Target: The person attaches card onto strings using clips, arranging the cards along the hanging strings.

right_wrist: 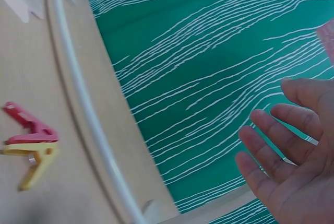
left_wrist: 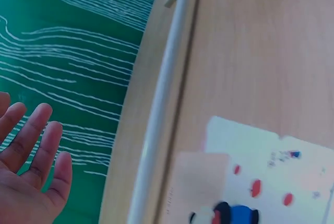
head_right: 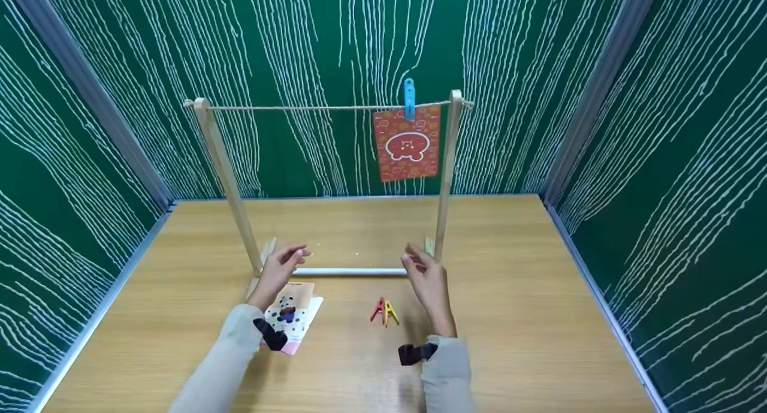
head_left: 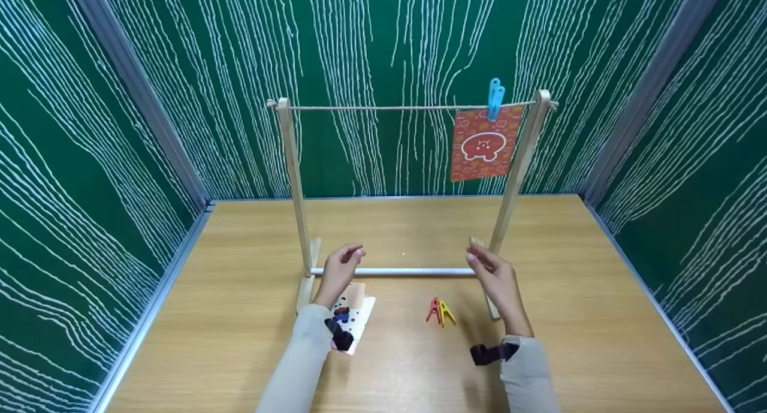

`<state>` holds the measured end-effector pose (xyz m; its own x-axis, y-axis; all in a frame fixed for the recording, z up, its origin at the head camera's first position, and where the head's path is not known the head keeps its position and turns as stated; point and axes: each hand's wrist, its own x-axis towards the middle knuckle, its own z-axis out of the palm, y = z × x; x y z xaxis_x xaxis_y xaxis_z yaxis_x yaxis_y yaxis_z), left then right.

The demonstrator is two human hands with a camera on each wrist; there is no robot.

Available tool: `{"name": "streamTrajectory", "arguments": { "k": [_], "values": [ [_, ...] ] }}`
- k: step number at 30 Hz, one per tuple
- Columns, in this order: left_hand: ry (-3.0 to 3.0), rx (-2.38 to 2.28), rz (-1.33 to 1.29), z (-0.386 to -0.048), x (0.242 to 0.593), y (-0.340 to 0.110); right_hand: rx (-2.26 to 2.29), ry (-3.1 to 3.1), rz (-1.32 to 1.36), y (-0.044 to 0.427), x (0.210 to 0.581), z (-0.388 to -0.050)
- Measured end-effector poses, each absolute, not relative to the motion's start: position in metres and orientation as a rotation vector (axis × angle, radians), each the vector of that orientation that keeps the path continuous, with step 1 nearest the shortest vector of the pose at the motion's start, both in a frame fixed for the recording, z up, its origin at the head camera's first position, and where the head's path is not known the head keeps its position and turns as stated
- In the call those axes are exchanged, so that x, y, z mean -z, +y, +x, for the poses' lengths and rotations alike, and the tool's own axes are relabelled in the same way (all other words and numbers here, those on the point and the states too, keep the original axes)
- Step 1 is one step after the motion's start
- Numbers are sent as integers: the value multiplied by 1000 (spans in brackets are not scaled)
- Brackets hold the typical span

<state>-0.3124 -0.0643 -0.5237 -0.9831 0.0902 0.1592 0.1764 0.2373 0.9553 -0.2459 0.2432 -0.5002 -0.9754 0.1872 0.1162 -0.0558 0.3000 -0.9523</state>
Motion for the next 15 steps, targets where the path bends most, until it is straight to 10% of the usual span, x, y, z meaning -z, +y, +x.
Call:
{"name": "streamTrajectory", "arguments": {
  "k": [15],
  "values": [
    [-2442,1780,28,-312,579,-97,-1731,-2407,-198,232,557,-237]
  ]
}}
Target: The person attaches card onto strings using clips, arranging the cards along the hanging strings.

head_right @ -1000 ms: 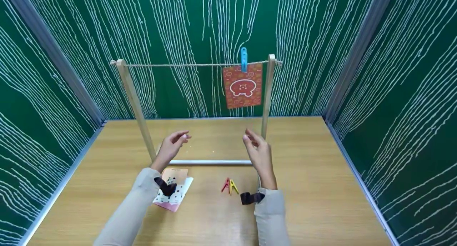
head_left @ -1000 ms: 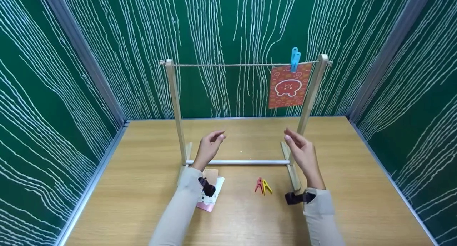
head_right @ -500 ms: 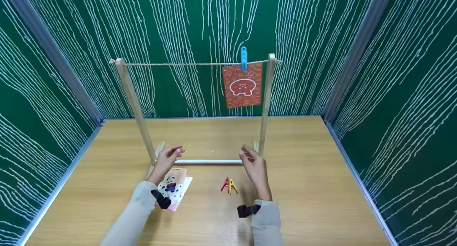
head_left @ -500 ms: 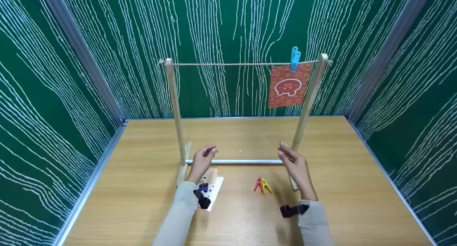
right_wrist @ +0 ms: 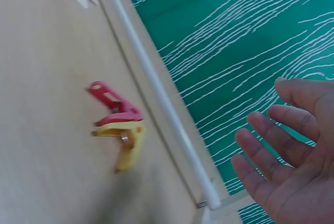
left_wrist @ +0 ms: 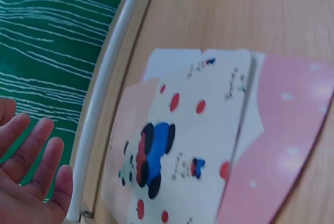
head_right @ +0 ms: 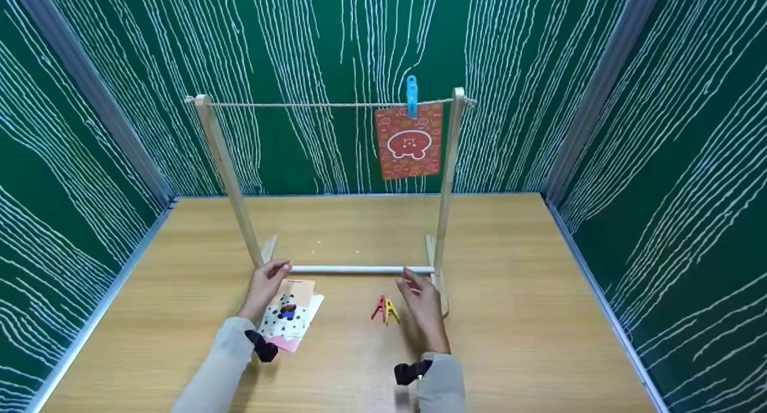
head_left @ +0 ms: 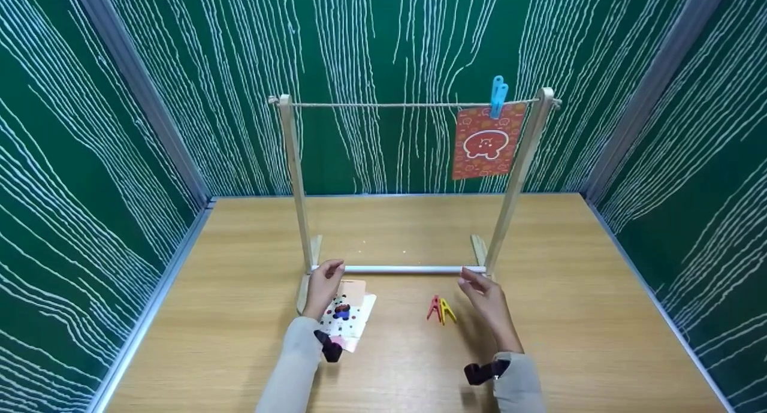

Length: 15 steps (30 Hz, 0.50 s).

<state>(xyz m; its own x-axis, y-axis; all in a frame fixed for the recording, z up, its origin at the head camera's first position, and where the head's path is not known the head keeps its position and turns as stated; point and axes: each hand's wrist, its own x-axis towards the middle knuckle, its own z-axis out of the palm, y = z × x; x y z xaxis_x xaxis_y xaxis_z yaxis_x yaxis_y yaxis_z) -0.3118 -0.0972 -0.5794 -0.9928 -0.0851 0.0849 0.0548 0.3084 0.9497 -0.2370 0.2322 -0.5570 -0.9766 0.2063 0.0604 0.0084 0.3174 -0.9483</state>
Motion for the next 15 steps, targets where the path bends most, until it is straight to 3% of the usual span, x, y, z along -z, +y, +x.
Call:
{"name": "streamTrajectory", "arguments": {
  "k": [15],
  "values": [
    [-2489,1567,250,-307,595,-123,-1812,-2480,-255,223,592,-224]
  ]
}}
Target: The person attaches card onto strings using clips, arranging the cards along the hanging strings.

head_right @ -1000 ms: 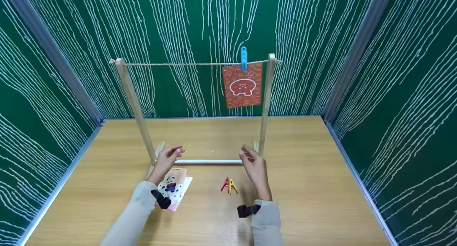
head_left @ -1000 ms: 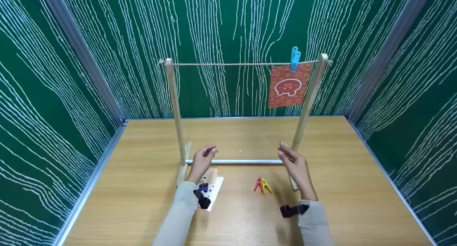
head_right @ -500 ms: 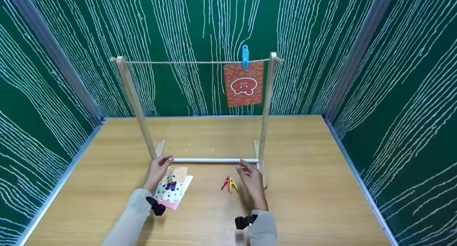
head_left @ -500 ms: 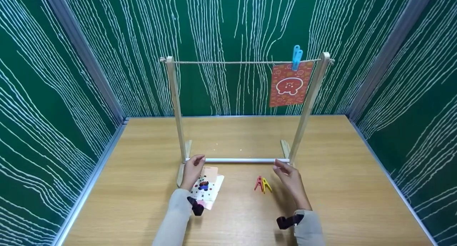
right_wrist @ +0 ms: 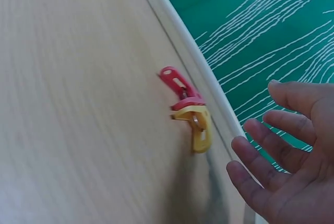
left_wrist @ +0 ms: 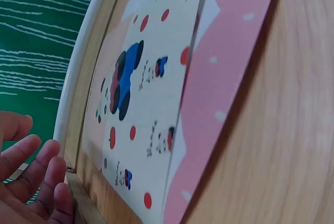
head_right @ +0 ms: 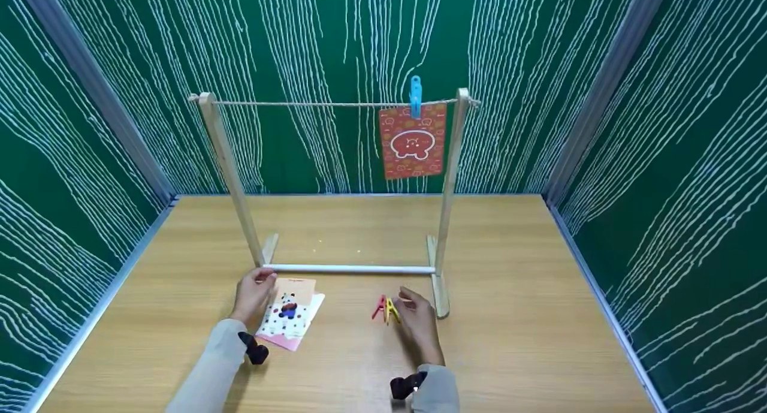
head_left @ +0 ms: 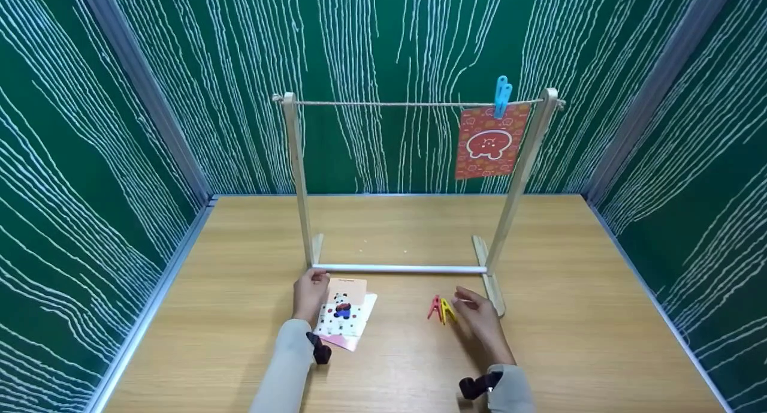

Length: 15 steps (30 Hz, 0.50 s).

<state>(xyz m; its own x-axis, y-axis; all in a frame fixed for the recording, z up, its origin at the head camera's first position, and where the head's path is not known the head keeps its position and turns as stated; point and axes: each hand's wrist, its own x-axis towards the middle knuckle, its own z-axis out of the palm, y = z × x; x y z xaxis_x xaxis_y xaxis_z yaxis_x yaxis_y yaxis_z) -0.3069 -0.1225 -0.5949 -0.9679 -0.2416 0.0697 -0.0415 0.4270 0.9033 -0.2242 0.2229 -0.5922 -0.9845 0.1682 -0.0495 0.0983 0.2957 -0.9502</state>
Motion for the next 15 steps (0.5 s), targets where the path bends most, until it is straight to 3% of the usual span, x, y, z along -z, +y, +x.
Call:
{"name": "streamTrajectory", "arguments": {
  "k": [15],
  "values": [
    [-2746,1443,263,-311,600,-128,-1764,-2498,-402,221,614,-221]
  ]
}}
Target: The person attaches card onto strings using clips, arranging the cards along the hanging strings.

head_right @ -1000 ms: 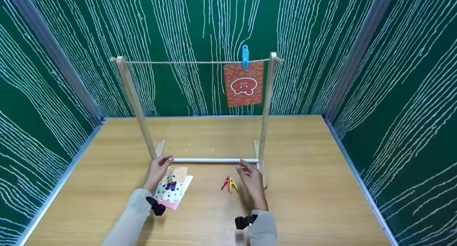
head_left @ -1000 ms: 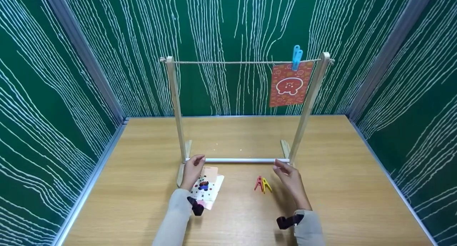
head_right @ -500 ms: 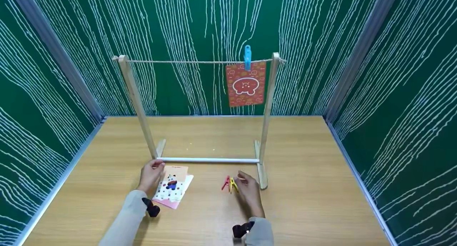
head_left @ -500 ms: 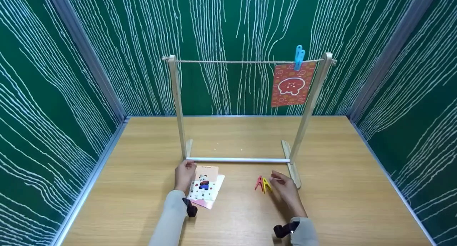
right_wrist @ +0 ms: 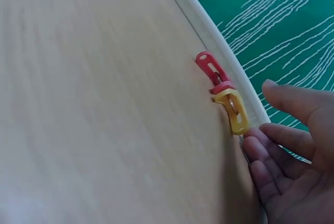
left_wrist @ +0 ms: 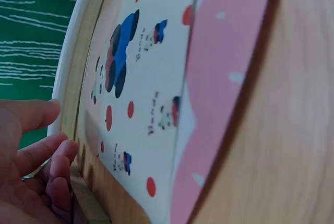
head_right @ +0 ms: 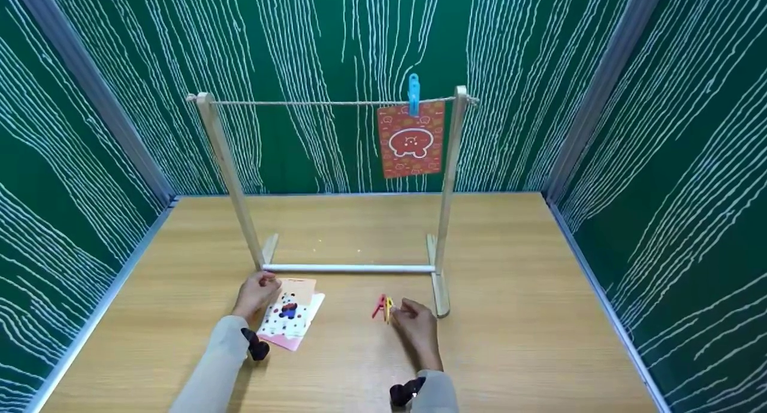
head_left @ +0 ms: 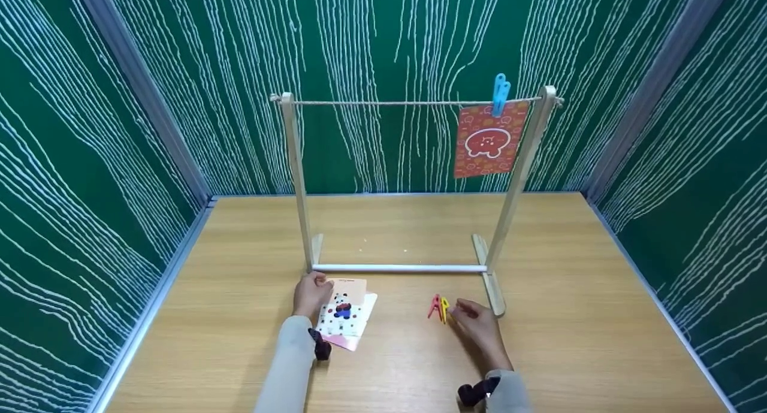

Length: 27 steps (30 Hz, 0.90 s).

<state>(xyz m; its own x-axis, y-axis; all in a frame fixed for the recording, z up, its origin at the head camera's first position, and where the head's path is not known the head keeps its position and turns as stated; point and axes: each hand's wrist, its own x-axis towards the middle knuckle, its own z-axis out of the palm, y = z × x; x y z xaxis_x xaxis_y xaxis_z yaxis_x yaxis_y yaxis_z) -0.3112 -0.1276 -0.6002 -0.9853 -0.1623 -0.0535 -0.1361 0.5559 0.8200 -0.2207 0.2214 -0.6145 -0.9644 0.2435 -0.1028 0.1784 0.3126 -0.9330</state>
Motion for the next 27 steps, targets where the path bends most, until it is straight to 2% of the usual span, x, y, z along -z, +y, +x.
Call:
{"name": "streamTrajectory", "arguments": {
  "k": [11,27],
  "values": [
    [-2799,1472,340,-308,594,-119,-1615,-2602,-377,215,620,-221],
    [-2903,1314,274,-309,592,-119,-1553,-2656,-313,209,622,-220]
  ]
}}
